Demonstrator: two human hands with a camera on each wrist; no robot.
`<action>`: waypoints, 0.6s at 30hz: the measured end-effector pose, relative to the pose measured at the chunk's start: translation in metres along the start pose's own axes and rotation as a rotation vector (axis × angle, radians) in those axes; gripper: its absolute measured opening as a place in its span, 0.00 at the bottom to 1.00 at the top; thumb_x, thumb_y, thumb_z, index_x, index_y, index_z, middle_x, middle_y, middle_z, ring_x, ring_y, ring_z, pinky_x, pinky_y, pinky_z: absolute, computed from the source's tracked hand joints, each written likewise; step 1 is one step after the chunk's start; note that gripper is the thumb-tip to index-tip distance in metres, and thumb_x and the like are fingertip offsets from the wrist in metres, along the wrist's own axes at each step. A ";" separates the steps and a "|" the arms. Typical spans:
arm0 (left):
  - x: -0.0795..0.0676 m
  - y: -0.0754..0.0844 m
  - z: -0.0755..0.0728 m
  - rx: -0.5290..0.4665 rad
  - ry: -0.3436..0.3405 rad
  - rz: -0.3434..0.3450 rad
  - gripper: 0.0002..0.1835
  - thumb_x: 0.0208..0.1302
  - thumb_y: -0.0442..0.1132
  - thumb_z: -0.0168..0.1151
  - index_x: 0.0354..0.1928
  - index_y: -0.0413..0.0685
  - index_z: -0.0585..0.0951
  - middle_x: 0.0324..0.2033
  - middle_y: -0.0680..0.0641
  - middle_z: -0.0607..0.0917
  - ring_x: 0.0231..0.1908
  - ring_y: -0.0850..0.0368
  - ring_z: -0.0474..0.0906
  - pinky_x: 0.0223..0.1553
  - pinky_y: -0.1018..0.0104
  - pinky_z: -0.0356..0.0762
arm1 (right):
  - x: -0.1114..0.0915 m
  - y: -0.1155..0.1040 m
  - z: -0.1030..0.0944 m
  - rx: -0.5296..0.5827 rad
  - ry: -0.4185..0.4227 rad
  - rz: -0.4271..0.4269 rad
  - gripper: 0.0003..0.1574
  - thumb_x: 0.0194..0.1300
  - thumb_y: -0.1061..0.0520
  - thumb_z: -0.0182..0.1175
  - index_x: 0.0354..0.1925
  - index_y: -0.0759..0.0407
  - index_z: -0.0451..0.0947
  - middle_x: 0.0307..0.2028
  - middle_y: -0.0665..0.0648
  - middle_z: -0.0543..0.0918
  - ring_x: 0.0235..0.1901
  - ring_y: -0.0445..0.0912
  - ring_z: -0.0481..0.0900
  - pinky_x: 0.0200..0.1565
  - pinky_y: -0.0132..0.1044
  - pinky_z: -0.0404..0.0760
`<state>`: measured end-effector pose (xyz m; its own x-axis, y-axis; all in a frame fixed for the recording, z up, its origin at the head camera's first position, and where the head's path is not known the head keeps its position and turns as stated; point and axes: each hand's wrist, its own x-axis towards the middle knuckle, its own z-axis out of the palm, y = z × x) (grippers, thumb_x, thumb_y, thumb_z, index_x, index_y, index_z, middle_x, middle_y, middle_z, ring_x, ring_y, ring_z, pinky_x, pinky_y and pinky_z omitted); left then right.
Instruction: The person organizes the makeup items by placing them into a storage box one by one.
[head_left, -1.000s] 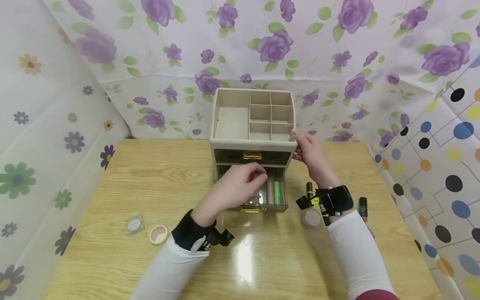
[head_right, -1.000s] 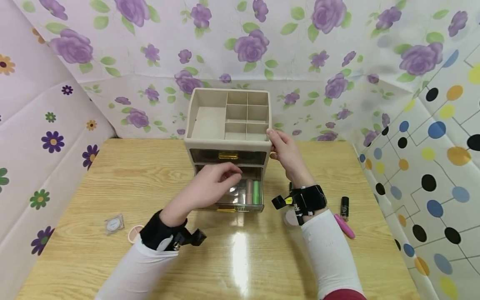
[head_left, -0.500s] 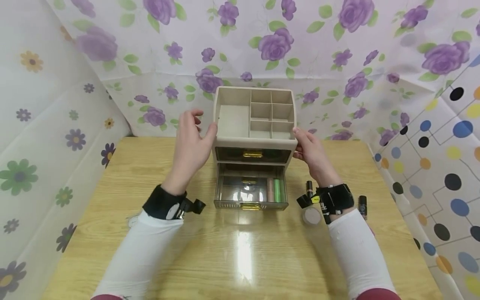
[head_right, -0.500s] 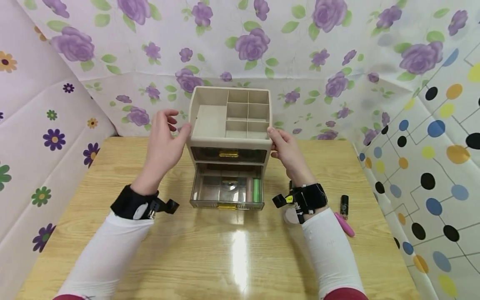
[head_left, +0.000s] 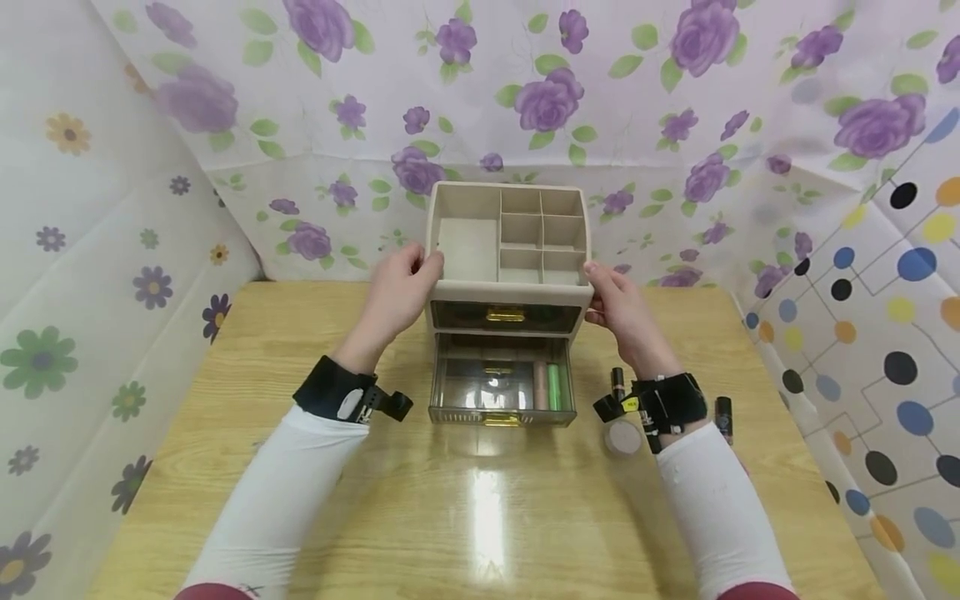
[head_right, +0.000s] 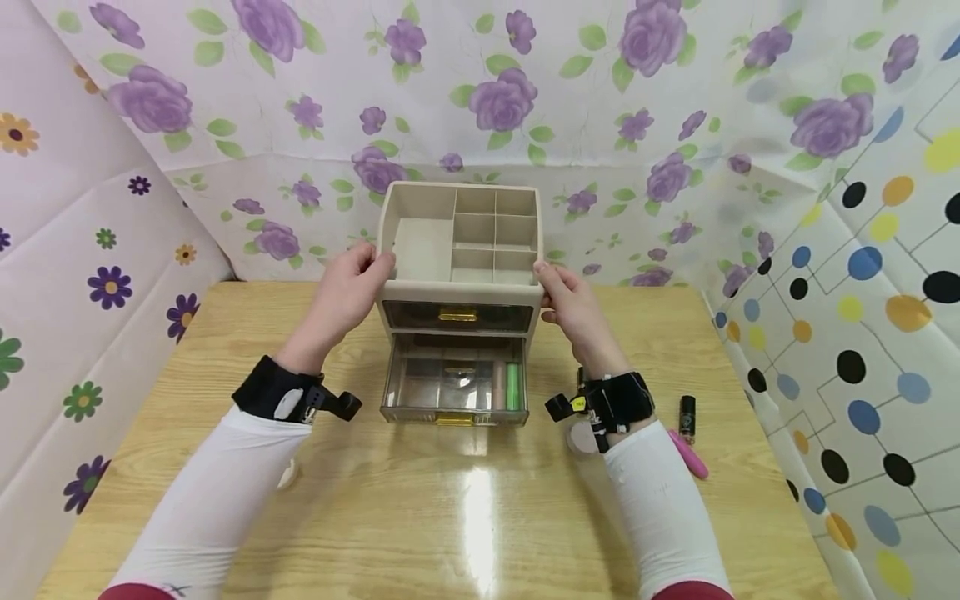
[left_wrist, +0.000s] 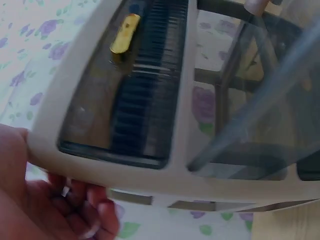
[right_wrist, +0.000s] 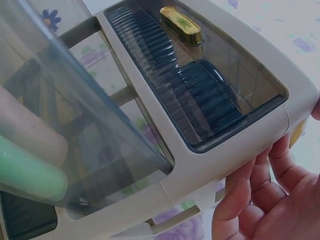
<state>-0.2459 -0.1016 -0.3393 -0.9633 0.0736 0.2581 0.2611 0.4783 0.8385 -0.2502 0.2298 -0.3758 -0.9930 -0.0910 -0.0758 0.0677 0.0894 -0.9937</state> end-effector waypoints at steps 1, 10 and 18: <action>0.000 -0.002 0.003 -0.026 0.013 0.006 0.22 0.81 0.50 0.53 0.27 0.45 0.69 0.22 0.47 0.68 0.24 0.49 0.64 0.28 0.58 0.62 | -0.001 0.001 -0.001 0.000 0.001 -0.001 0.42 0.83 0.34 0.51 0.72 0.67 0.70 0.38 0.46 0.85 0.37 0.37 0.82 0.41 0.30 0.79; 0.002 -0.018 0.021 -0.165 0.059 0.048 0.22 0.82 0.51 0.52 0.28 0.46 0.69 0.23 0.48 0.64 0.22 0.52 0.60 0.28 0.61 0.58 | -0.004 0.006 -0.005 0.074 -0.005 -0.002 0.37 0.84 0.37 0.52 0.68 0.66 0.72 0.36 0.47 0.86 0.36 0.37 0.83 0.40 0.29 0.79; 0.006 -0.018 0.014 -0.179 0.030 0.062 0.20 0.83 0.50 0.50 0.33 0.42 0.72 0.29 0.45 0.66 0.31 0.49 0.65 0.36 0.59 0.63 | 0.003 0.003 -0.007 0.009 -0.019 -0.018 0.31 0.82 0.35 0.54 0.57 0.61 0.77 0.36 0.48 0.85 0.36 0.39 0.80 0.40 0.30 0.78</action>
<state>-0.2575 -0.0972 -0.3596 -0.9434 0.0705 0.3241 0.3296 0.3099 0.8918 -0.2533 0.2365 -0.3781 -0.9921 -0.1109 -0.0593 0.0507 0.0791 -0.9956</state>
